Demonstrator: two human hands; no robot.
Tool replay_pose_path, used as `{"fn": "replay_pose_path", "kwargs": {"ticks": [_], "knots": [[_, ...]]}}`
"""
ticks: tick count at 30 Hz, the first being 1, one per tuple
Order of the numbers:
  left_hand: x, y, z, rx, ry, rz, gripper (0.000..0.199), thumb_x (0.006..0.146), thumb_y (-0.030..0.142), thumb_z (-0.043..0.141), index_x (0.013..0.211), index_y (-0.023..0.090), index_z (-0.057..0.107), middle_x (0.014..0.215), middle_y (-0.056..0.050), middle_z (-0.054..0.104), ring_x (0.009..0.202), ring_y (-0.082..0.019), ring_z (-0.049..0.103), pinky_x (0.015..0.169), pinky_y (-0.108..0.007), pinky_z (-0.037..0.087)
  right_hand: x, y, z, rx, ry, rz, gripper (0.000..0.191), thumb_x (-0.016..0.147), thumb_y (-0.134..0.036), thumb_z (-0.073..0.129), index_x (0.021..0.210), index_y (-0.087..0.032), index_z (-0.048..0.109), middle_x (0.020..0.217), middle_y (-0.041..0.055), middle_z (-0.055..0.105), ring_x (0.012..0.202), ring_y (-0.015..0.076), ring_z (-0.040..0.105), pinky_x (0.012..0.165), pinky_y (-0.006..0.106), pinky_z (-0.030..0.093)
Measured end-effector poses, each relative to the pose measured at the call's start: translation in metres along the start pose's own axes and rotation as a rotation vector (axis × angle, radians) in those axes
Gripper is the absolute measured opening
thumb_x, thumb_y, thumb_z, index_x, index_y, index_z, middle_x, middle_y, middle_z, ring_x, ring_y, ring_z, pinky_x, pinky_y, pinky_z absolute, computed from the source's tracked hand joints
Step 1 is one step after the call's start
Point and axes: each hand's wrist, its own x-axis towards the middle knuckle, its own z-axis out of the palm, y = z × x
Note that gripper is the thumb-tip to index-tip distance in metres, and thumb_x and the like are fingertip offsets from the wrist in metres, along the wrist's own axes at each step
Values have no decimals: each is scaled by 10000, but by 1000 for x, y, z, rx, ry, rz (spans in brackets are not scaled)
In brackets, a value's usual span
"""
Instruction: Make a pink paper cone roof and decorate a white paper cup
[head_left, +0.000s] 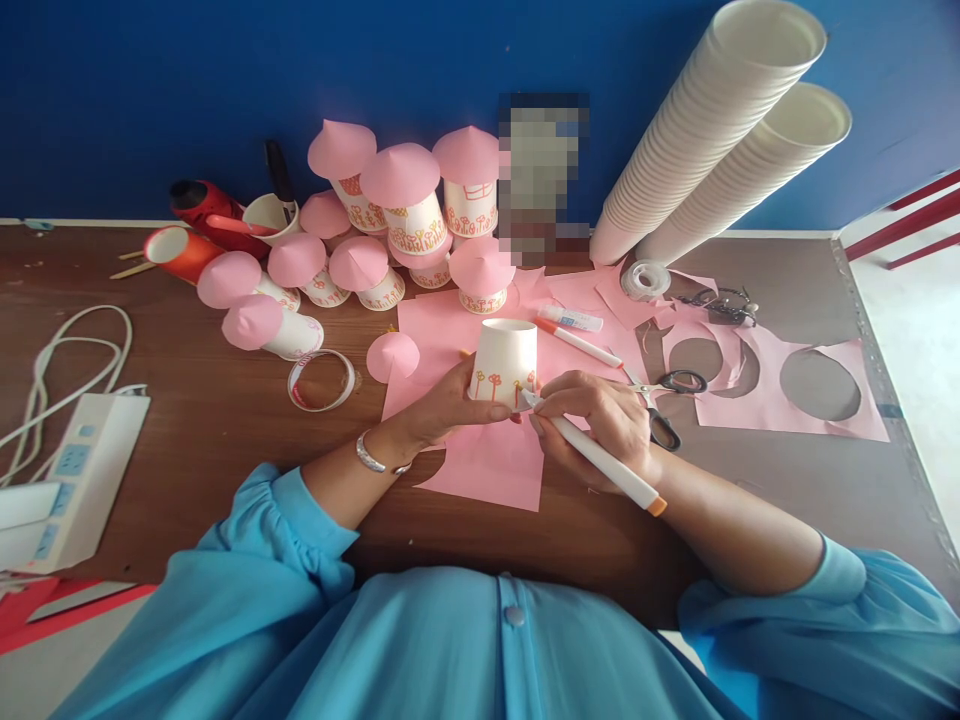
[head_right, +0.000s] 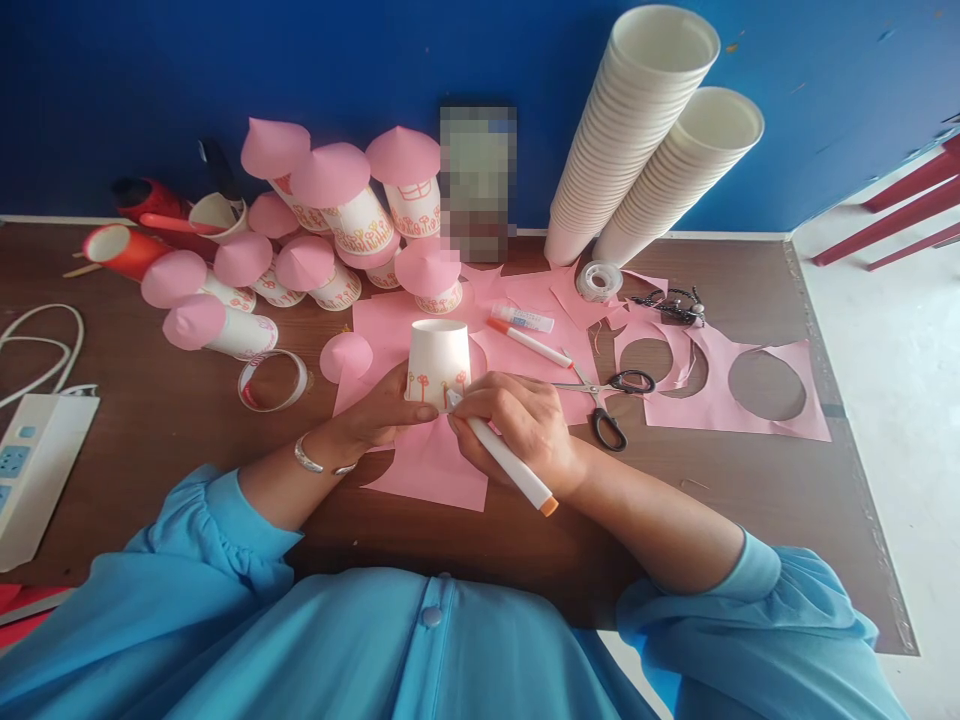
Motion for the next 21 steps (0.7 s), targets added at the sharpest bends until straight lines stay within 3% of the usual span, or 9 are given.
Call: {"fn": "replay_pose_path", "kwargs": {"ticks": [21], "knots": [[0, 13, 11, 9, -11, -21, 418, 765, 346, 868, 1118, 181, 720, 1025, -78, 753, 937, -227, 718, 857, -360, 586, 1, 0, -2, 28, -43, -19, 197, 878, -62, 646, 959, -232, 589, 712, 8, 697, 599, 156, 687, 528, 255, 544]]}}
